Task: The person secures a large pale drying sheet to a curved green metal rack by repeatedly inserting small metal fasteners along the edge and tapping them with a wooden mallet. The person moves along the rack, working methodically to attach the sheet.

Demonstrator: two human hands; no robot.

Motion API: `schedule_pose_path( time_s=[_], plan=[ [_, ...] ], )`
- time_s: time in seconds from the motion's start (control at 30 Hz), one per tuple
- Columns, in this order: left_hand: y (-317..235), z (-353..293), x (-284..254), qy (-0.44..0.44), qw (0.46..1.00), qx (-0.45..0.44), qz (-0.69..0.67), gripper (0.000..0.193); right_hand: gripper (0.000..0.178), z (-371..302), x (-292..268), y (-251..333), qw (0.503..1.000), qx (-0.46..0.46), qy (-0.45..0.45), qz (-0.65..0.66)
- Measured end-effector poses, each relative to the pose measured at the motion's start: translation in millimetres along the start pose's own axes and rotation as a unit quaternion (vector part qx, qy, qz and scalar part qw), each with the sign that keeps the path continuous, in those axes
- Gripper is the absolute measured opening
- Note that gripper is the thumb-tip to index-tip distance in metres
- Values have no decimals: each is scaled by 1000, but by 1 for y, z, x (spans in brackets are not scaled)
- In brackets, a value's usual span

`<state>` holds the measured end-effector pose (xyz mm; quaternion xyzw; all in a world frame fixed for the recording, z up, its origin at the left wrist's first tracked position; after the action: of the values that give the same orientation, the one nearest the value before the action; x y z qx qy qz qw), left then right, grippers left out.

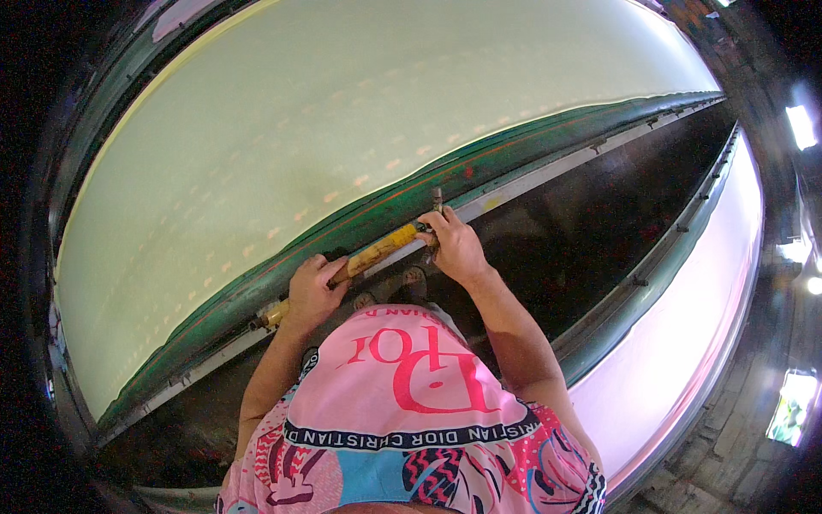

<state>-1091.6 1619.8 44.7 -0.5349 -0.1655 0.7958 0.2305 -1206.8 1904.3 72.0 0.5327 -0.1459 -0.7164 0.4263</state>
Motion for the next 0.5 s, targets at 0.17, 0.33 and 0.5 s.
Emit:
schedule_pose_path(
  time_s=[0.17,0.33,0.5],
  plan=[
    [-1,1,1,20,1000,-13,4,53,30,1,5,-11,999,-3,41,1],
    [-15,11,4,34,999,15,-1,72,28,-4,7,-8,1000,1,11,9],
    [-58,57,52,25,995,94,-22,92,28,-4,9,-8,1000,9,10,24]
  ],
)
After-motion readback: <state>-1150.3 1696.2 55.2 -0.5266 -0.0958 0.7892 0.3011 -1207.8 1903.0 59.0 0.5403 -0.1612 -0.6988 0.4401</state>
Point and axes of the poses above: each hand's wrist, its own z-axis towards the middle knuckle, its own x-axis out of the palm, y = z × x, the point moved 6 cm from there along z, towards the middle knuckle, and after that the axes turned 15 degrees about -y, right-handed, at the moved point
